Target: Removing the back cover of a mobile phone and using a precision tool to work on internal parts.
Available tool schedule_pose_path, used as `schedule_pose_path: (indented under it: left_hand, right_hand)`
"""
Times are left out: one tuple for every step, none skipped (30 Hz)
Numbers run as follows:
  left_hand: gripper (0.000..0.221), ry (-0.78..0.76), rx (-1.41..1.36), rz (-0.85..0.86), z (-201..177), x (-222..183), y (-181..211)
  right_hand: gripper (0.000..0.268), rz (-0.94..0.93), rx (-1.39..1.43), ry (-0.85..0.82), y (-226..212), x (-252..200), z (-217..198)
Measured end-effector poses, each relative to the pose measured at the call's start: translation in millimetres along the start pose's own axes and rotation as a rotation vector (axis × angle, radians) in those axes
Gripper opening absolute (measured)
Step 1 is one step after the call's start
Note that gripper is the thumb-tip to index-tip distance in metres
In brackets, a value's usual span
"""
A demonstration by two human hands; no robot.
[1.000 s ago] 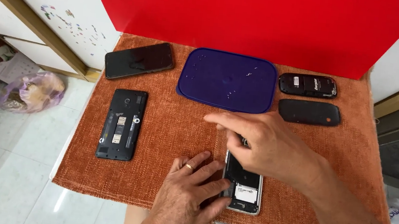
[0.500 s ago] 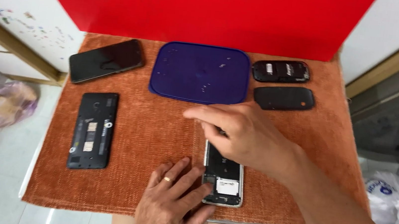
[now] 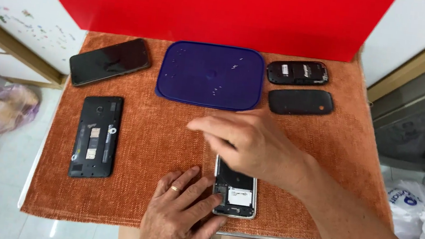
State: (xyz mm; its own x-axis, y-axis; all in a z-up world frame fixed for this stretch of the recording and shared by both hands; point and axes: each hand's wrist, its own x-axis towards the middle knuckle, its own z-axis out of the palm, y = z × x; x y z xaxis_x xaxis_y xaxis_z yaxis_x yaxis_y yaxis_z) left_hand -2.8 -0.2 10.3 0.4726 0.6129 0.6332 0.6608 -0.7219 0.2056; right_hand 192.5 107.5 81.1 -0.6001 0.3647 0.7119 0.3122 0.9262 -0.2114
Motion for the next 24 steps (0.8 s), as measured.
schedule_pose_path:
  left_hand:
    - [0.03, 0.002, -0.004, -0.012, -4, 3, 1]
    - [0.027, 0.009, -0.021, -0.005, -9, 7, 2]
    - [0.025, 0.017, -0.039, 0.003, -14, 11, 2]
    - [0.025, 0.018, -0.041, -0.006, -17, 11, 1]
    - [0.025, 0.006, -0.052, -0.014, -19, 10, 0]
    - [0.024, -0.008, -0.063, -0.023, -22, 11, 0]
    - [0.024, -0.009, -0.066, -0.033, -24, 13, -1]
    - [0.025, -0.02, -0.084, -0.034, -29, 15, -2]
    - [0.025, -0.031, -0.103, -0.035, -32, 16, -2]
    - [0.025, -0.031, -0.104, -0.046, -35, 18, -2]
    - [0.024, -0.033, -0.122, -0.044, -37, 20, -3]
    - [0.023, -0.042, -0.157, -0.051, -43, 23, -5]
    - [0.023, -0.049, -0.175, -0.073, -50, 27, -6]
    - [0.022, -0.037, -0.185, -0.073, -51, 28, -5]
    - [0.021, -0.026, -0.195, -0.073, -52, 29, -4]
    - [0.021, -0.022, -0.197, -0.085, -54, 31, -4]
    - [0.02, -0.032, -0.215, -0.08, -57, 34, -5]
    - [0.019, -0.04, -0.231, -0.072, -59, 36, -6]
    - [0.019, -0.035, -0.23, -0.08, -60, 37, -5]
    - [0.017, -0.031, -0.25, -0.08, -61, 37, -5]
    - [0.016, -0.027, -0.269, -0.079, -61, 38, -5]
    - [0.016, -0.024, -0.271, -0.085, -61, 38, -6]
    - [0.017, -0.025, -0.264, -0.08, -61, 37, -6]
    - [0.018, -0.027, -0.258, -0.075, -61, 37, -7]
  right_hand:
    - [0.031, 0.0, 0.007, -0.01, -1, 2, -2]
    - [0.039, 0.047, 0.021, -0.032, -3, 4, -4]
    - [0.047, 0.094, 0.035, -0.054, -4, 7, -6]
    - [0.047, 0.094, 0.04, -0.062, -10, 13, -9]
    - [0.049, 0.122, 0.052, -0.089, -15, 19, -12]
    - [0.051, 0.153, 0.067, -0.117, -20, 24, -16]
    - [0.051, 0.155, 0.074, -0.125, -17, 25, -15]
    - [0.039, 0.125, 0.034, -0.1, -15, 28, -13]
    - [0.029, 0.096, -0.005, -0.074, -13, 30, -11]
    - [0.029, 0.096, 0.004, -0.082, -15, 32, -13]
    - [0.034, 0.139, 0.03, -0.098, -17, 36, -14]
    - [0.04, 0.197, 0.062, -0.127, -18, 42, -16]
    - [0.04, 0.213, 0.074, -0.147, -20, 48, -17]
    - [0.041, 0.203, 0.076, -0.143, -20, 49, -17]
    - [0.043, 0.192, 0.078, -0.138, -21, 48, -18]
    - [0.043, 0.19, 0.084, -0.149, -22, 49, -17]
    - [0.034, 0.192, -0.019, -0.121, -22, 50, -17]
    - [0.026, 0.189, -0.124, -0.089, -22, 50, -16]
    - [0.026, 0.184, -0.12, -0.095, -22, 50, -16]
    - [0.026, 0.169, -0.141, -0.091, -22, 49, -16]
    - [0.026, 0.155, -0.161, -0.087, -22, 49, -15]
    - [0.026, 0.153, -0.159, -0.093, -21, 48, -15]
    - [0.035, 0.159, -0.101, -0.132, -21, 48, -15]
    - [0.045, 0.165, -0.044, -0.17, -21, 48, -15]
